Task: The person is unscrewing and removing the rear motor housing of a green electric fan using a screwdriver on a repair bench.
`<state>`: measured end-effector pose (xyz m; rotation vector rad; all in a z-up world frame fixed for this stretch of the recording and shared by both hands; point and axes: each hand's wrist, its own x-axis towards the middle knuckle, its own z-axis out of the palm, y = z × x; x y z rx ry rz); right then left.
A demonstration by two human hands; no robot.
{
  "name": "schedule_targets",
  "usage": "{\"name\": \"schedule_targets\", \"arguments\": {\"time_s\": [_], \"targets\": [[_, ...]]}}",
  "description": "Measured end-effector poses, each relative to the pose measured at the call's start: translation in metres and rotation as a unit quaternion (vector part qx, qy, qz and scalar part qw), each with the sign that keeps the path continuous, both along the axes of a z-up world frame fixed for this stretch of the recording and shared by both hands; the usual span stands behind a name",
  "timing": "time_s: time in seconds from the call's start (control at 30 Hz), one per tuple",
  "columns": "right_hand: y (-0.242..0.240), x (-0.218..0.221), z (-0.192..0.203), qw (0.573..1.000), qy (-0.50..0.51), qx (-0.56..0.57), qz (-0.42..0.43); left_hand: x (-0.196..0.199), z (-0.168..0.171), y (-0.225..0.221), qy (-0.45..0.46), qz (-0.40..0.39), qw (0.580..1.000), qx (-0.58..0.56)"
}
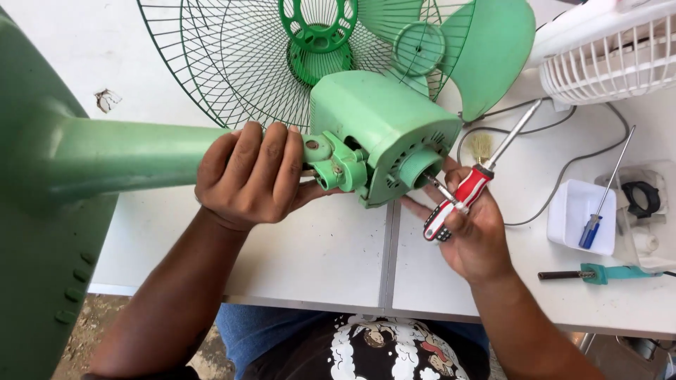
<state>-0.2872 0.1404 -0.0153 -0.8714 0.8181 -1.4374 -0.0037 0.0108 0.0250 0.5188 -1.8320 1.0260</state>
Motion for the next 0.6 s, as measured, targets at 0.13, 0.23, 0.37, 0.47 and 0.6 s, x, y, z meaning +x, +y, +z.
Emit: {"name": "schedule_targets", "arguments": {"time_s": [0.13, 0.23, 0.37, 0.47, 0.6], "targets": [[0.003, 0.007, 0.02, 0.995, -0.087, -0.005, 0.038, 0.0, -0.011, 0.003, 0.001, -0.004, 1.0, 0.012], [-0.014, 0.028, 0.069, 0.949, -0.175, 0.258, -0.048, 0.001, -0.014, 0.001, 0.0, -0.044, 0.999, -0.031], [-0.029, 0.05, 0.107, 0.876, -0.019, 0.456, -0.16, -0.011, -0.012, 0.006, -0.008, -0.053, 0.998, -0.027], [-0.03, 0.053, 0.11, 0.872, -0.013, 0.465, -0.153, -0.011, -0.009, 0.01, -0.006, -0.038, 0.999, -0.011], [-0.02, 0.042, 0.093, 0.883, -0.017, 0.438, -0.168, -0.014, -0.005, 0.007, -0.01, -0.032, 0.999, -0.018]]}}
